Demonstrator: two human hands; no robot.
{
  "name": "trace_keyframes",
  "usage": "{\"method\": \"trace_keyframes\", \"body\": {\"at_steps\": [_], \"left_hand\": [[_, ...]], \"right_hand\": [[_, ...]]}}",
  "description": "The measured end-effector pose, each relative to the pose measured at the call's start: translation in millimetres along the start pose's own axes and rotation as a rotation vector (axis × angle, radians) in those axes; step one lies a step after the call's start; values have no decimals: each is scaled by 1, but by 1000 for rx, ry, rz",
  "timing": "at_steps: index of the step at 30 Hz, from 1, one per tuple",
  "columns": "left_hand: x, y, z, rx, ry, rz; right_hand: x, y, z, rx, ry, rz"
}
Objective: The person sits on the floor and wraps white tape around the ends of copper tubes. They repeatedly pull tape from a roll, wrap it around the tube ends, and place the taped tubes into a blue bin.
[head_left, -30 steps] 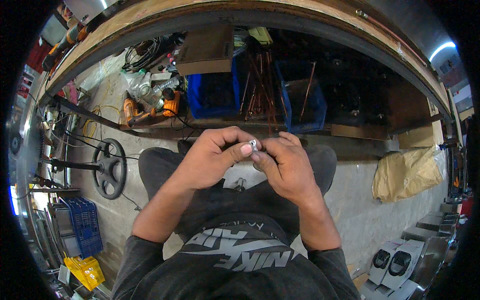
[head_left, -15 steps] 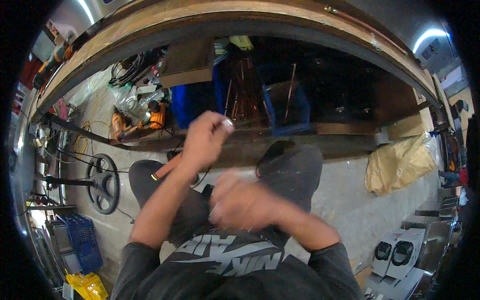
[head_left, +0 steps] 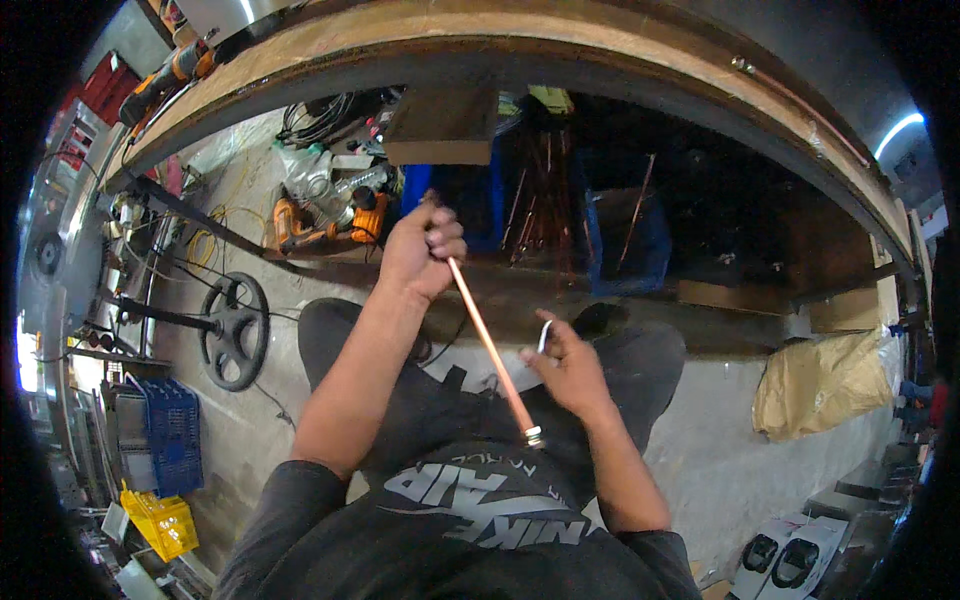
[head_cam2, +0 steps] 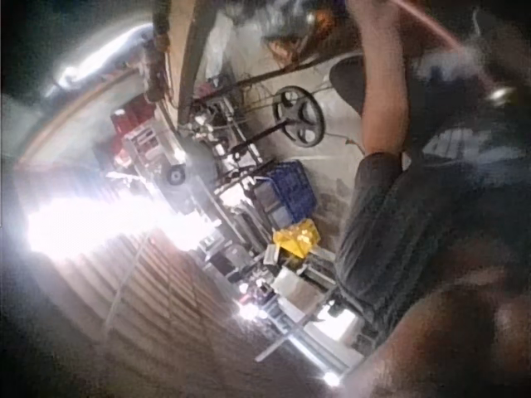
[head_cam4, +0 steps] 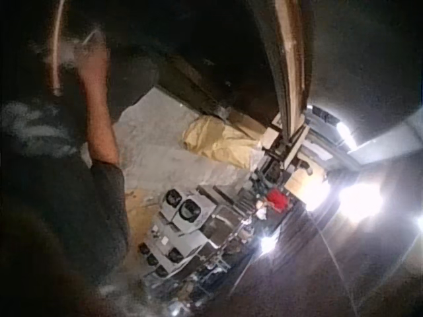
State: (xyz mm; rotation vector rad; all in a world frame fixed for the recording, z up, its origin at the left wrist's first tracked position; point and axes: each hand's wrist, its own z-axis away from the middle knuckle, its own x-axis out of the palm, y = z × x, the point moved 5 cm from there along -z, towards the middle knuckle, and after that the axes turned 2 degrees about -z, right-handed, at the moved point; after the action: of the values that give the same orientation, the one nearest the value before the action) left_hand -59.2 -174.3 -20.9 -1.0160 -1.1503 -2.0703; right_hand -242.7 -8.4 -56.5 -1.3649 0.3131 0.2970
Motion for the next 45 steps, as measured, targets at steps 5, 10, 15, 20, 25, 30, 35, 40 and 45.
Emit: {"method": "trace_keyframes", "body": {"at_steps": [5, 10, 15, 20, 25, 30, 35, 40, 45], "left_hand": [[-81, 4, -15, 138, 220, 426], [-122, -30, -9, 72, 295, 165], [-125, -3, 30, 445, 331, -986], [10, -15, 102, 448, -484, -1233], [69, -18, 117, 383, -732, -1427], [43, 1, 104, 366, -447, -901], [49, 22, 114, 447, -571, -520], [49, -35, 124, 98, -483, -793], [53, -36, 131, 102, -453, -608]], "right_hand": [[34, -15, 13, -118, -53, 17], [0, -49, 6, -379, 69, -162], [-21, -64, 0, -291, -9, -146], [-4, -82, -3, -48, -340, 234], [7, -102, 3, -263, -304, 172], [-1, -84, -2, 9, -258, -198], [-26, -86, 11, -40, -138, -569], [-38, -111, 22, -336, -192, -493], [-49, -131, 28, -686, 53, 347]]}}
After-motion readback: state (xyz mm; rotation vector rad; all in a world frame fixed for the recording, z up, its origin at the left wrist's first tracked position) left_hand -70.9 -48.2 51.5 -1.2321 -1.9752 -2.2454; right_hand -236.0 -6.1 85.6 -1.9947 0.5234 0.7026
